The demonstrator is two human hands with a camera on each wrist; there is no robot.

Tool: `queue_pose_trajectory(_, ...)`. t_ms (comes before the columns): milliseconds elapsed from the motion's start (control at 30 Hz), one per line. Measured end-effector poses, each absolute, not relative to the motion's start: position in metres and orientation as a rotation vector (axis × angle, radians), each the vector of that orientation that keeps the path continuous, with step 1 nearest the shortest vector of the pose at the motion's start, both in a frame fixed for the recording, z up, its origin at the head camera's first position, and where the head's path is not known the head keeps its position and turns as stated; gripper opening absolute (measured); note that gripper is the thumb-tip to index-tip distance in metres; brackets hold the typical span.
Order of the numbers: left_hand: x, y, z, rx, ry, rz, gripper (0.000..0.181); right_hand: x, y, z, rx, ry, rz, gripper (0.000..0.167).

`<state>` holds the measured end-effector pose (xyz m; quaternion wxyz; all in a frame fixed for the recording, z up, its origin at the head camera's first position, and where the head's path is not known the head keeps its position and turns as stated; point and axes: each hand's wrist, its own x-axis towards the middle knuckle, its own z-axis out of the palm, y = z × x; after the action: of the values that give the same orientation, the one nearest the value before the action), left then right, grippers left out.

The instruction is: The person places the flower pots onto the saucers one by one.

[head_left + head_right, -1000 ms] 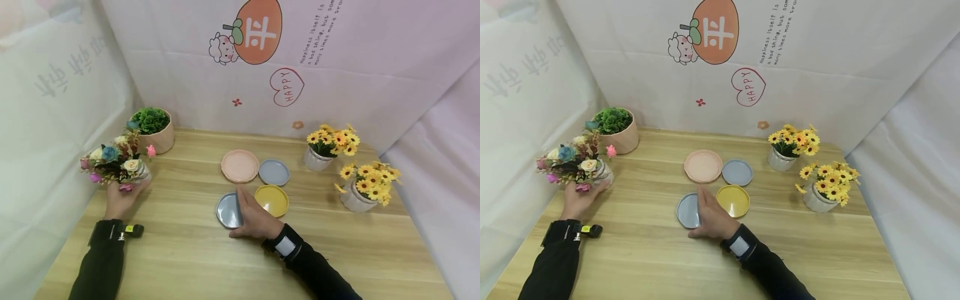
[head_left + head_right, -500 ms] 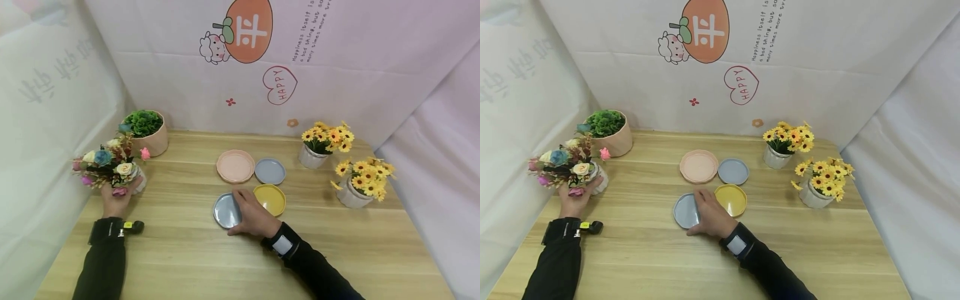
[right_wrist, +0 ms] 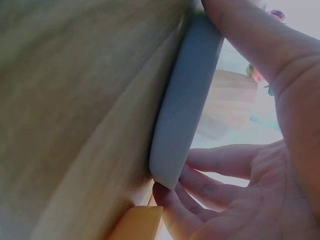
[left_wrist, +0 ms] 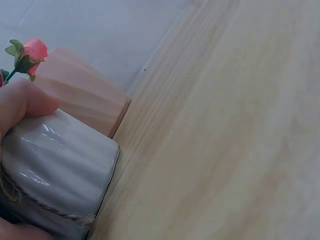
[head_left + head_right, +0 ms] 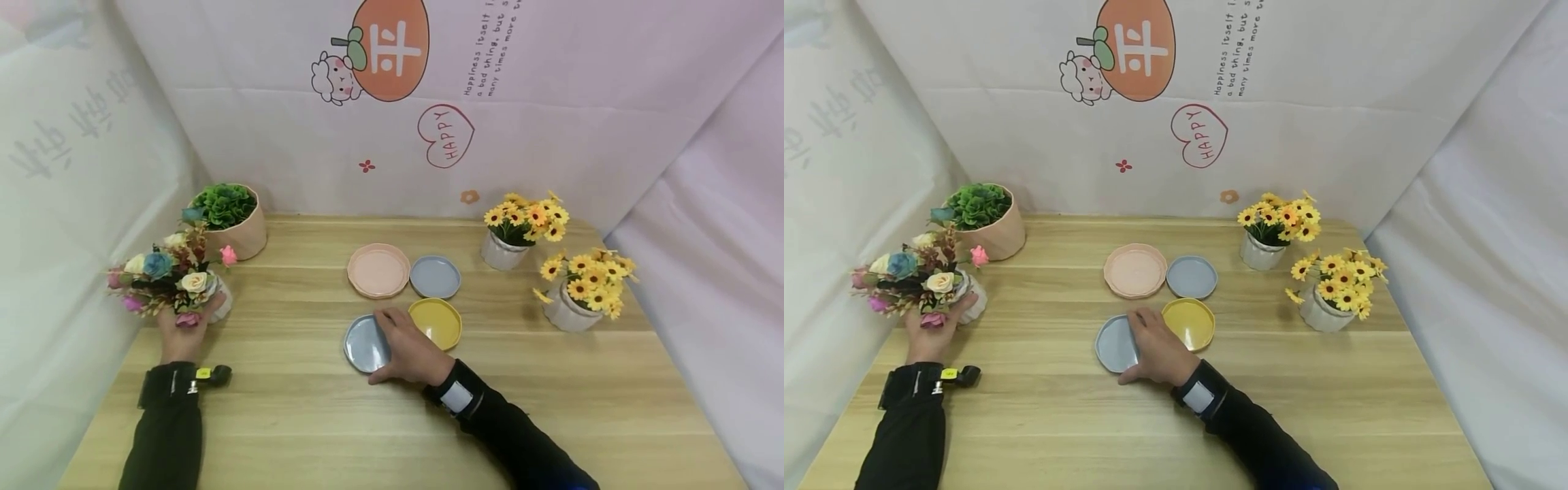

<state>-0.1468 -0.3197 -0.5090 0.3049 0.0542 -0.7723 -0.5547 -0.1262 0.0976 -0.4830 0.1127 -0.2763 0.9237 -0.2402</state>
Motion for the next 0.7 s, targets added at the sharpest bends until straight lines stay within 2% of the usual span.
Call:
queue_pose_trajectory(367, -0.144, -0.315, -0.502, 0.267, -2.060, -1.576, 0.083, -0.125, 0.098, -0.479, -0.808, 2.704, -0.695, 0.123)
queue_pose_trajectory(700, -0.141, -0.305, -0.500, 0.158, -2.027, -1.563, 0.080, -0.125, 0.099, -0.476, -0.792, 2.701, -0.693, 0.123)
